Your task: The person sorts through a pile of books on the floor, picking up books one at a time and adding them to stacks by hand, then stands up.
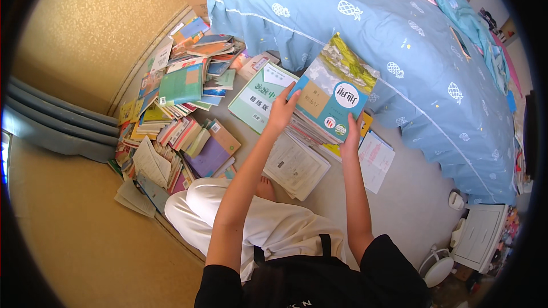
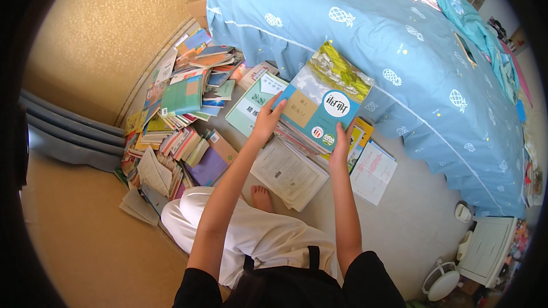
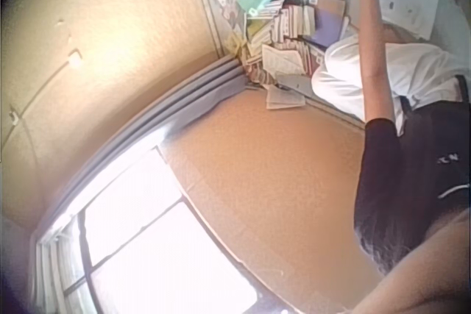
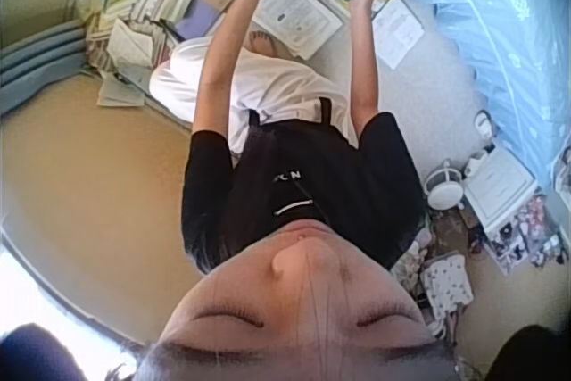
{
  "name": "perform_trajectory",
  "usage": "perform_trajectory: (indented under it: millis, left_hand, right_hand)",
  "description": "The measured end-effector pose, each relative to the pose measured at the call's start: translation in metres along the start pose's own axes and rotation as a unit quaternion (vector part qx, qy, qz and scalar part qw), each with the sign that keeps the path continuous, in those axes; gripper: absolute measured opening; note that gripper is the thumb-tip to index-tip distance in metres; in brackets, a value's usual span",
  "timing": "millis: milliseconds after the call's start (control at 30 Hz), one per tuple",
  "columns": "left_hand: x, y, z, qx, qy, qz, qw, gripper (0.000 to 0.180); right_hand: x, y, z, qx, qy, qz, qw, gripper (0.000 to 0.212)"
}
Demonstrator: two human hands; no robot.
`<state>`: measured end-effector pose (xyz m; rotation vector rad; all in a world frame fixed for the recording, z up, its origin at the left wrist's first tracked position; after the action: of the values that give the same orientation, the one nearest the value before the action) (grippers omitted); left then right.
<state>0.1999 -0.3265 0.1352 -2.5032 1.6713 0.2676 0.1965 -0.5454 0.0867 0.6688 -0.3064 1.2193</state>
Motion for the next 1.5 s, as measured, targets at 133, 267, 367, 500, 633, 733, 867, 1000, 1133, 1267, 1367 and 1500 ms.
perform_trajectory:
  millis: [133,267,367,500,633,733,867,1000,1133,1267,1367,1500]
  left_hand:
    - [0.001,-0.003,0.008,-0.032,0.058,0.024,0.998,0.047]
    - [-0.003,-0.008,0.006,-0.005,0.034,0.03,0.999,0.045]
    - [0.001,-0.007,0.003,-0.037,0.039,0.047,0.997,0.046]
    - [-0.001,-0.003,-0.002,-0.003,0.014,0.028,0.999,0.046]
    - [-0.001,-0.003,-0.001,0.002,0.006,0.017,1.0,0.046]
    - [-0.001,-0.006,0.002,0.007,0.01,0.012,1.0,0.047]
    - [0.0,-0.005,0.0,0.01,0.007,0.012,1.0,0.044]
    - [0.0,-0.004,-0.005,0.011,0.0,0.013,1.0,0.045]
    - [0.0,-0.002,-0.008,0.0,0.005,0.015,1.0,0.046]
    - [-0.004,-0.001,-0.008,0.009,0.005,0.016,1.0,0.046]
    - [-0.005,0.0,-0.007,-0.011,0.009,0.017,1.0,0.047]
    - [-0.01,0.003,-0.009,-0.018,0.021,0.019,0.999,0.048]
  right_hand:
    - [-0.007,-0.006,-0.006,-0.053,0.056,-0.008,0.997,0.064]
    - [-0.005,-0.001,-0.01,-0.057,0.066,-0.033,0.996,0.065]
    - [-0.007,0.002,-0.007,-0.076,0.076,-0.036,0.994,0.065]
    - [-0.003,0.006,-0.003,-0.05,0.054,-0.003,0.997,0.064]
    - [0.0,0.01,0.008,-0.042,0.041,0.045,0.997,0.067]
    - [-0.003,0.009,0.011,-0.035,0.041,0.046,0.998,0.065]
    - [-0.007,0.008,0.011,-0.046,0.056,0.053,0.996,0.066]
    - [-0.012,0.01,0.009,-0.062,0.077,0.04,0.994,0.058]
    - [-0.012,0.012,0.008,-0.037,0.069,0.045,0.996,0.067]
    - [-0.01,0.016,0.011,-0.036,0.068,0.05,0.996,0.071]
    - [-0.014,0.017,0.013,-0.034,0.087,0.042,0.995,0.074]
    - [-0.02,0.018,0.018,-0.032,0.096,0.011,0.995,0.074]
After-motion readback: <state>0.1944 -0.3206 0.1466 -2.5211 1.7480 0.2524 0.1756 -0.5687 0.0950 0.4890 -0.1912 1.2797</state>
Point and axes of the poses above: each hand's wrist, its own y-axis away from the middle knuckle, its own x-axis out of the palm, z = x × y, the point moved 6 cm from there along -y, towards the middle knuckle, and after that the axes turned 8 degrees about -z, right-handed, at the moved point
